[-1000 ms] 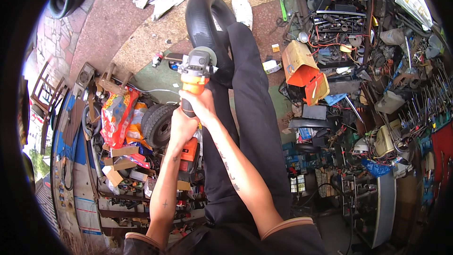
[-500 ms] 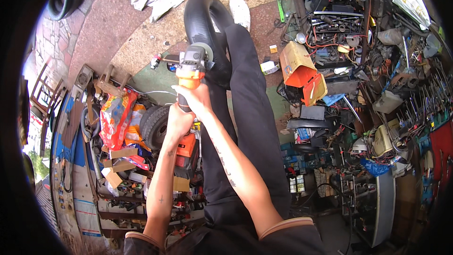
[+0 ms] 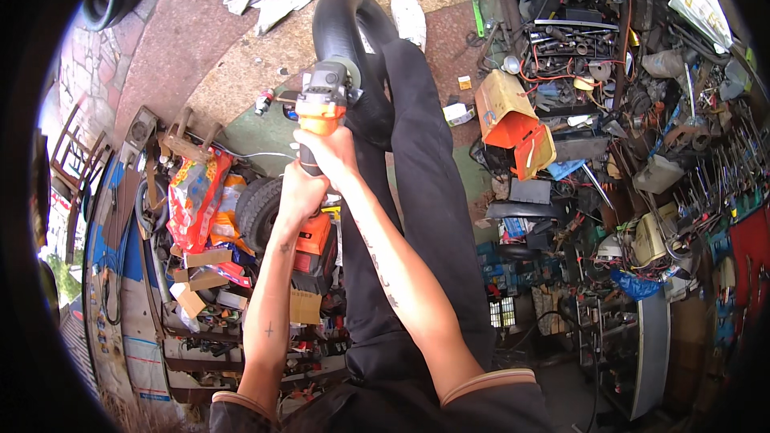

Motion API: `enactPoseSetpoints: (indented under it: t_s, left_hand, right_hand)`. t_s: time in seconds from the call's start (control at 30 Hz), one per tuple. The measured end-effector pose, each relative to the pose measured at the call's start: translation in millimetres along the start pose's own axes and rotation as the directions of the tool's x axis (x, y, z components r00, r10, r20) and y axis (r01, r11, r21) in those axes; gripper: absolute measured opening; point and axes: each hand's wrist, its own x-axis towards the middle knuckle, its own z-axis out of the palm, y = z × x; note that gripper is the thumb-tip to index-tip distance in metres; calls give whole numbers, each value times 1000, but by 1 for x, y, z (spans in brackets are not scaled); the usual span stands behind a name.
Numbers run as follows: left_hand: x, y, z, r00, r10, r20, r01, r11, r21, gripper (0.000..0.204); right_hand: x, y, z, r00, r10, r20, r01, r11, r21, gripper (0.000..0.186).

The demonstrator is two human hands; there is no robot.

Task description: The person repairs a motorcycle tire by grinding its surface, applying blue paint, and affixing a patch. They use a power grinder, a wire brush, a paintbrush, and a hammer to complete the repair.

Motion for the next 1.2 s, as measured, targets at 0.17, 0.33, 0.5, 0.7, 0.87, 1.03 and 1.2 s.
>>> enactPoseSetpoints:
  t_s: [0.17,0.33,0.5,0.7,0.87,1.03,1.2]
  left_hand:
    - [-31,-21,12,1000,-22,2,22,1000,-3,26]
    - [-52,-31,11,996,-79,-29,80,997,21,23]
    - [-73,-19,-2,996,76,-41,-76,997,-10,28]
    - [-85,20,14,893,411,-181,-382,907,178,38]
    - [-86,69,55,806,591,-28,-558,776,294,45]
    - [-97,116,103,644,765,10,-724,605,330,37]
    - [-85,141,129,569,821,39,-822,569,26,65]
  right_hand:
    - [-25,26,-19,996,91,6,-90,996,-25,20]
    - [-46,35,-17,994,106,20,-105,992,-65,20]
    - [-67,21,-6,993,-8,120,19,995,-95,24]
    - [-97,-21,-21,942,-256,215,253,967,43,44]
    - [-145,-71,-42,871,-469,-150,481,874,61,46]
    - [-170,-119,-98,794,-587,-157,608,772,184,38]
    - [-171,-154,-125,662,-732,-160,748,659,83,41]
